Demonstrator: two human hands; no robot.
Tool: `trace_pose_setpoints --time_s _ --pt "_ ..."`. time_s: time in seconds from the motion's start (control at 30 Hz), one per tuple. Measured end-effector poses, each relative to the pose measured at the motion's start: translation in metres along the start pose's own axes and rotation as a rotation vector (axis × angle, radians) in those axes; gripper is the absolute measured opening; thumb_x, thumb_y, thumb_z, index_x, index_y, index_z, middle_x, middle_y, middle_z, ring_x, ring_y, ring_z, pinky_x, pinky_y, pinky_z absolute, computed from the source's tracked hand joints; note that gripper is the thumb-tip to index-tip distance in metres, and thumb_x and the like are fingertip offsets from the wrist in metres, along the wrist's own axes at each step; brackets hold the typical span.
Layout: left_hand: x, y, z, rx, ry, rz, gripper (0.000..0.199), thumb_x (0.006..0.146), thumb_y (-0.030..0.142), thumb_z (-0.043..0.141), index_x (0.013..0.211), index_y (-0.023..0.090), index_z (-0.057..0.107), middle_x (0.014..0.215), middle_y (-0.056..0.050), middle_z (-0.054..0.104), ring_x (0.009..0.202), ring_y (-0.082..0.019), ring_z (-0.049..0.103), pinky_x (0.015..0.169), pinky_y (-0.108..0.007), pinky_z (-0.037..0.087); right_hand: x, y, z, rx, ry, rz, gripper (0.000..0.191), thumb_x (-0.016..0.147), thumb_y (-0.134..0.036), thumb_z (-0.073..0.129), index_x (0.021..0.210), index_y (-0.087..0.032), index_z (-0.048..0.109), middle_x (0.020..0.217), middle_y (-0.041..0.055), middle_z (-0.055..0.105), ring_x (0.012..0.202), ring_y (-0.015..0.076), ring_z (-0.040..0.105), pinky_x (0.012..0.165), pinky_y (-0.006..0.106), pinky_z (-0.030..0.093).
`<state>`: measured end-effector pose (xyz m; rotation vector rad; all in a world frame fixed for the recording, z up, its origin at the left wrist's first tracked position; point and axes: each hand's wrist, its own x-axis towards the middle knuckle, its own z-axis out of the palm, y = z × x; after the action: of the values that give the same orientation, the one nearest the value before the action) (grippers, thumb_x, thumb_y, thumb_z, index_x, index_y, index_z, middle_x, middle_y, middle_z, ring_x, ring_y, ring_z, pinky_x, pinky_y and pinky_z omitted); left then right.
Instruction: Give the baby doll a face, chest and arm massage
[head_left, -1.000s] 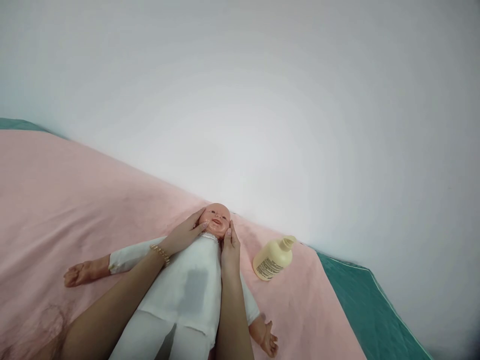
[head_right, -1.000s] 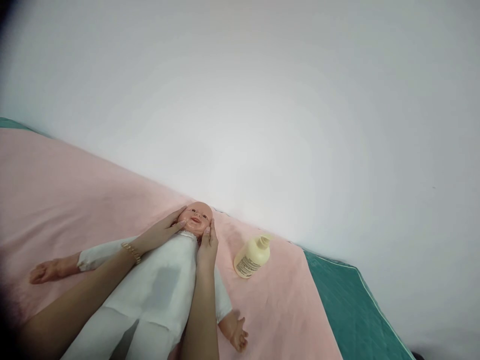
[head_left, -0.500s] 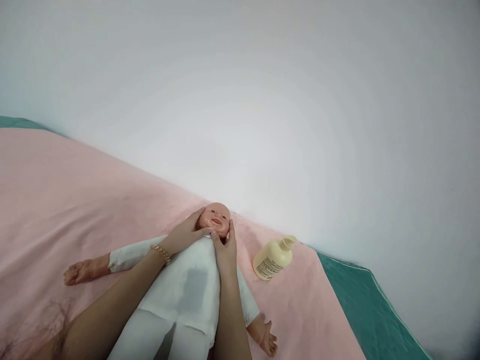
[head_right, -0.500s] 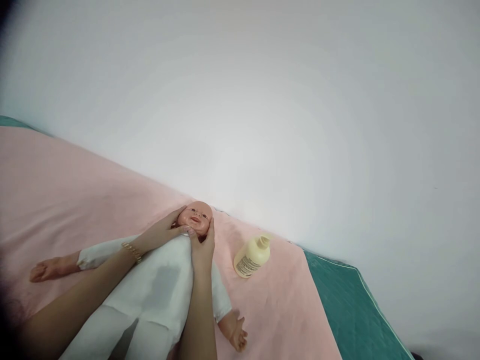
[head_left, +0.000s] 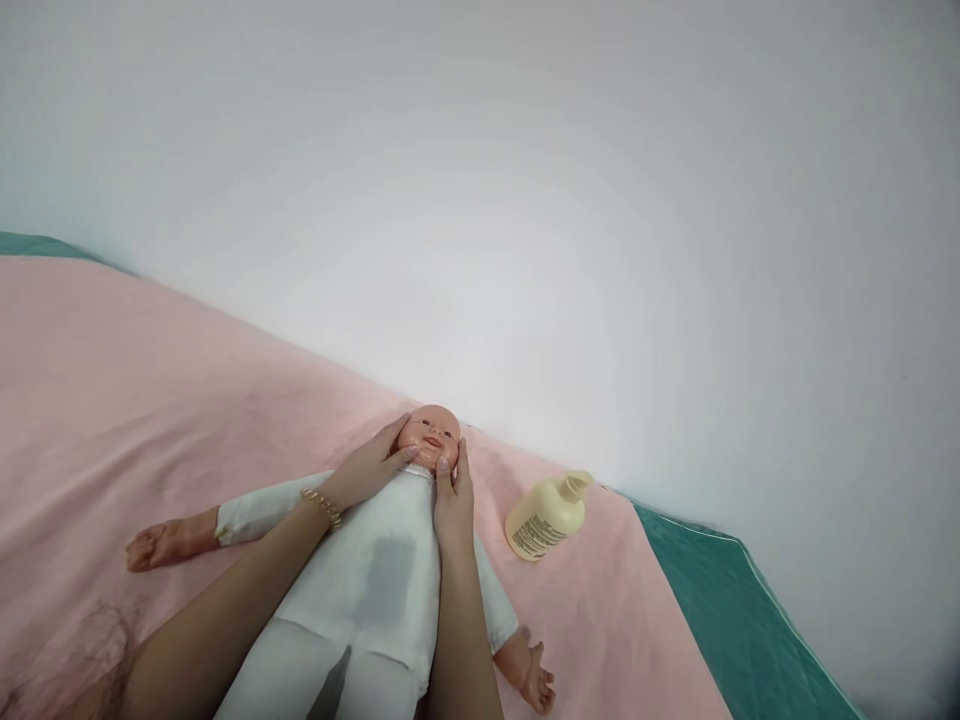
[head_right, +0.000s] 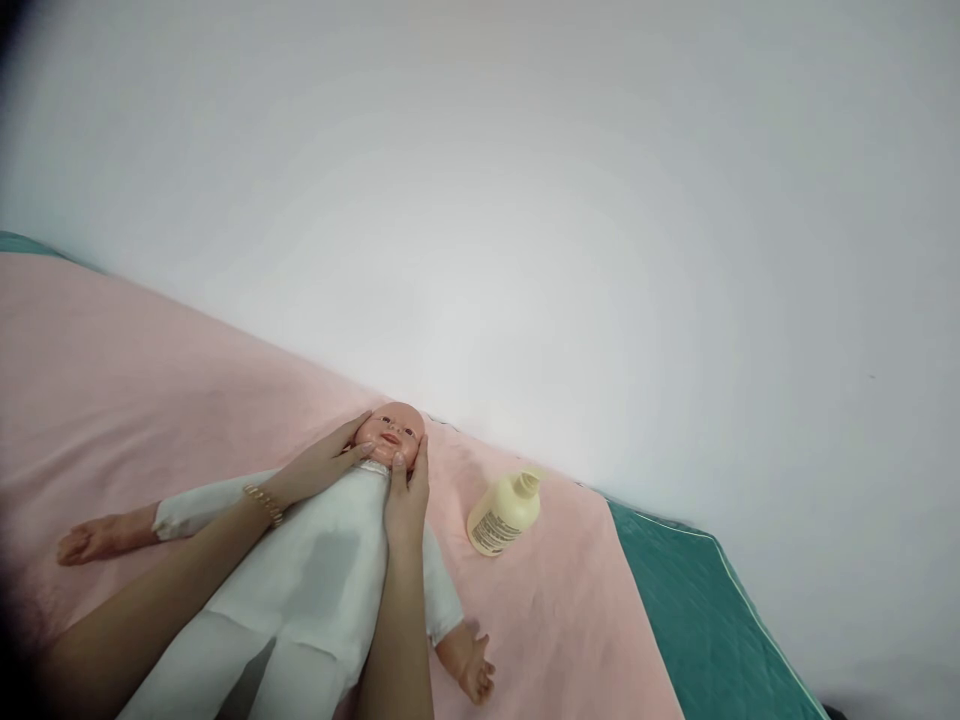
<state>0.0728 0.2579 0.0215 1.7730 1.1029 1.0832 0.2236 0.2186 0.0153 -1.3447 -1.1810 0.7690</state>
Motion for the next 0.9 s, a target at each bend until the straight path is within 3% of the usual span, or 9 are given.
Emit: trace_pose_setpoints --time_s 0.2,0.37,0.67,0.77,0.9 --pt "0.006 -0.015 0.005 -0.015 0.007 -0.038 0.073 0.091 0.056 0.031 0.149 0.011 0.028 0.153 -0.009 0.031 0.141 -0.025 0.029 0.116 -0.039 0.021 0.007 0.019 0.002 0.012 0.036 -0.043 0.078 0.087 -0.065 0.043 0.147 -0.016 0.031 0.148 0.0099 0.038 0.135 0.0233 0.039 0.11 0.038 0.033" --pt "0.008 -0.021 0.006 -0.061 0.041 -0.066 0.073 0.091 0.059 0.028 0.146 0.011 0.034 0.15 -0.009 0.036 0.139 -0.024 0.034 0.116 -0.038 0.024 0.01 0.027 0.005 0.068 0.078 -0.055 0.072 0.089 -0.064 0.04 0.144 -0.017 0.039 0.146 0.0093 0.042 0.134 0.0229 0.041 0.109 0.038 0.035" --pt "0.008 -0.023 0.009 -0.058 0.035 -0.027 0.078 0.09 0.062 0.025 0.147 0.01 0.032 0.152 -0.011 0.033 0.14 -0.025 0.031 0.116 -0.039 0.024 0.01 0.026 0.001 0.038 0.053 -0.048 0.071 0.089 -0.063 0.041 0.145 -0.018 0.038 0.144 0.0086 0.045 0.132 0.022 0.043 0.107 0.036 0.037" --pt "0.004 -0.015 0.006 -0.022 0.101 -0.077 0.077 0.091 0.061 0.027 0.148 0.009 0.03 0.15 -0.014 0.036 0.138 -0.027 0.035 0.114 -0.042 0.028 0.007 0.025 0.001 -0.028 0.085 -0.055 0.07 0.09 -0.062 0.041 0.144 -0.018 0.039 0.144 0.0093 0.044 0.135 0.0223 0.038 0.108 0.037 0.036" --pt "-0.007 -0.002 -0.007 0.123 0.258 -0.037 0.073 0.091 0.057 0.031 0.145 0.008 0.035 0.147 -0.016 0.04 0.137 -0.029 0.035 0.113 -0.044 0.028 -0.006 0.022 0.003 -0.112 0.182 -0.05 0.072 0.09 -0.059 0.041 0.145 -0.014 0.036 0.154 0.0118 0.024 0.142 0.0245 0.024 0.111 0.04 0.03"
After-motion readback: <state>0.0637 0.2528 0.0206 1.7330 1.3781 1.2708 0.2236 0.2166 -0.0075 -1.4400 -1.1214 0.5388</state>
